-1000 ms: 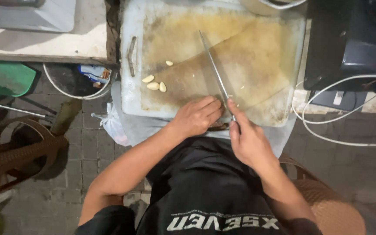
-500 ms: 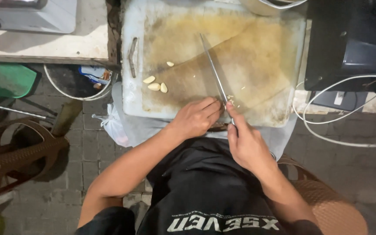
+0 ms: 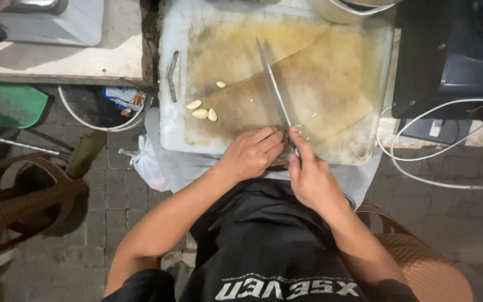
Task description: Mincing garlic cloves on a cutting board using a kitchen knife in a food preparation area.
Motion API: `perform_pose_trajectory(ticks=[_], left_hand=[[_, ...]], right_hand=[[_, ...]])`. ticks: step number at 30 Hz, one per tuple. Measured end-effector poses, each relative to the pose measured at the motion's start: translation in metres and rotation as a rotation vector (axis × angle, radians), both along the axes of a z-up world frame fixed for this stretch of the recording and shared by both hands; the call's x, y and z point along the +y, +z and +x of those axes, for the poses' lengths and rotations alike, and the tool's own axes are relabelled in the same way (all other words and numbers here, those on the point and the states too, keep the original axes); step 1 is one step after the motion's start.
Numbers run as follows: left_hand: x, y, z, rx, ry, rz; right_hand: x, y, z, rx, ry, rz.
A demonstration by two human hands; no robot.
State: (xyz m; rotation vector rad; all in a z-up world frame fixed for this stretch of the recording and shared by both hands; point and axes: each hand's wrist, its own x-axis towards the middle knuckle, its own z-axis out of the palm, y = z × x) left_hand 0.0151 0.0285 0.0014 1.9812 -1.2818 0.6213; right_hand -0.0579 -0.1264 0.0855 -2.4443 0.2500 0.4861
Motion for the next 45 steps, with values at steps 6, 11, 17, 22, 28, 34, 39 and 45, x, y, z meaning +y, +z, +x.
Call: perform_pose_trajectory(ticks=[6,11,17,22,28,34,39,45], left_hand=[[0.001,-0.001,-0.001,-0.002,0.002,-0.002],[0.003,-0.002,0.001,0.016,-0.025,0.001],[0.003,-0.006,0.0,0.005,-0.001,0.005],[0.006,0.011,-0.008,0.05,0.049,0.054],[0.018,0.016,0.002,0.086,0.208,0.11],[0.01,0.03,-0.004,0.106,0.27,0.065],[-0.007,0.05,-0.016,0.059,0.349,-0.016],[-0.035,0.038,-0.02,0.068,0.169,0.128]], right_hand=[[0.003,0.012,-0.004,-0.021,0.019,-0.003],[0.002,-0.006,-0.005,-0.058,0.028,-0.024],[0.002,-0.004,-0.003,0.007,0.005,0.01],[0.005,0.018,0.006,0.059,0.007,0.022],[-0.041,-0.007,-0.011,-0.067,0.009,-0.13],[-0.067,-0.021,-0.03,-0.425,0.143,-0.344],[-0.075,-0.036,-0.039,-0.512,0.134,-0.259],[-0.073,-0.049,-0.047,-0.302,0.017,-0.245]])
